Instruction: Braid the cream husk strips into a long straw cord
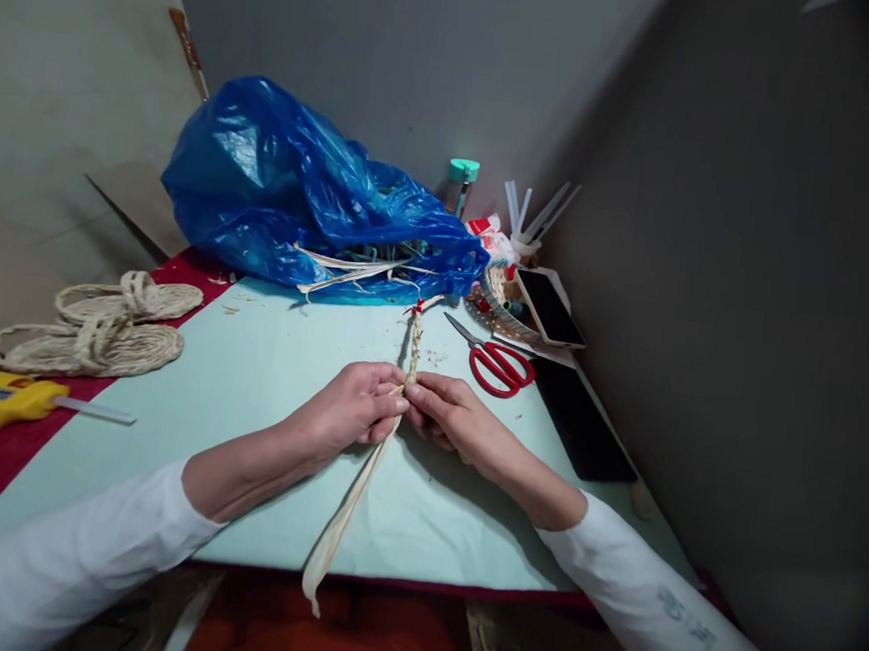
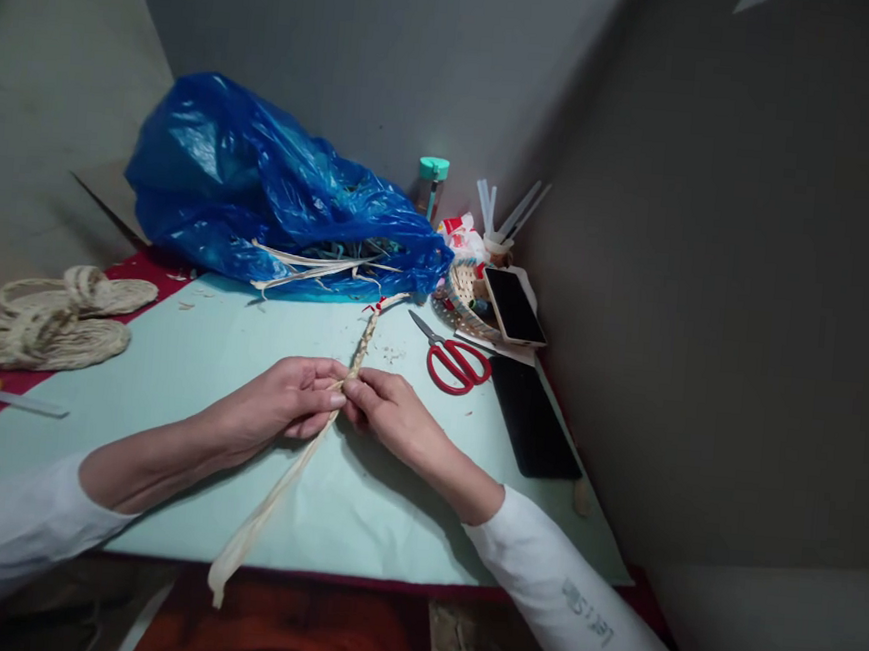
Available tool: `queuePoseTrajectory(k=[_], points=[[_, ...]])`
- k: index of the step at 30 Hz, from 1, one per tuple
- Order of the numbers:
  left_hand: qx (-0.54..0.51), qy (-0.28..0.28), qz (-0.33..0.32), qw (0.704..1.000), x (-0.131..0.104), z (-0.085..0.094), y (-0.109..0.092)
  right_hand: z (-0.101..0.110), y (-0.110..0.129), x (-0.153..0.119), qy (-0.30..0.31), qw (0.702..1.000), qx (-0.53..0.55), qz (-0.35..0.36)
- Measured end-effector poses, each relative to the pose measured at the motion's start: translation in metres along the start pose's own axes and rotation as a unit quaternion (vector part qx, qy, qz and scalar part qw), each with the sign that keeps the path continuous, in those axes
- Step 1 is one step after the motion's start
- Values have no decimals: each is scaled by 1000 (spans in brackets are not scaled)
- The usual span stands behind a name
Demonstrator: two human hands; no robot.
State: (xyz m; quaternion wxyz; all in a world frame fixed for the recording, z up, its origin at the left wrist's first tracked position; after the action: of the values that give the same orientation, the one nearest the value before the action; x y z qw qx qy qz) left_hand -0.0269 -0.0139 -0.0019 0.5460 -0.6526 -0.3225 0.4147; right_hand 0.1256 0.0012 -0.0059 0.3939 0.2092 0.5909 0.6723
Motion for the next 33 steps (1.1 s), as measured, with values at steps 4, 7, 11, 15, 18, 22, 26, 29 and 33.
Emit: queuePoseTrajectory(k=[4, 7, 11, 15, 18, 22, 26, 29, 33], points=[[67, -7, -2, 998, -1, 3, 5, 3, -3, -2, -6, 1000, -11, 22], [158, -12, -5, 987, -4, 7, 3, 4, -3, -4, -34, 999, -10, 41], [255, -46, -9, 966, -9, 11, -9, 4, -1, -5, -73, 995, -48, 51], [270, -70, -51, 959, -12, 5, -15, 3, 2, -6, -75, 993, -41, 77], [284, -95, -84, 950, -15, -3, -12, 3, 2, -5, -65, 995, 25, 68], [396, -131, -168, 893, -18, -12, -4, 2, 0, -5, -35, 988, 127, 83], [504, -91, -236, 826, -19, -18, 8, 1, -4, -6, -44, 988, 141, 47], [537, -44, -244, 806, -19, -18, 12, 2, -5, -7, -32, 989, 136, 38], [461, -43, -226, 857, -19, -12, 1, 3, 1, -8, -2, 989, 133, 63]])
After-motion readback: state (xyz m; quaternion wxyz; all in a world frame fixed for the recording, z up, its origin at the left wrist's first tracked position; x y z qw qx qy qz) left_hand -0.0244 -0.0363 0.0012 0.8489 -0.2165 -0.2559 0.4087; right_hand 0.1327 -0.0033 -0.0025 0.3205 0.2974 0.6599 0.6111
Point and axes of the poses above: each hand's wrist, its own x-axis towards the middle knuckle, its own z-axis out of the back of the hand, y = z × x, the point moved 1 cm from there along x, towards the middle knuckle, and after that the axes turned 4 degrees about y, right-handed, at the moved point
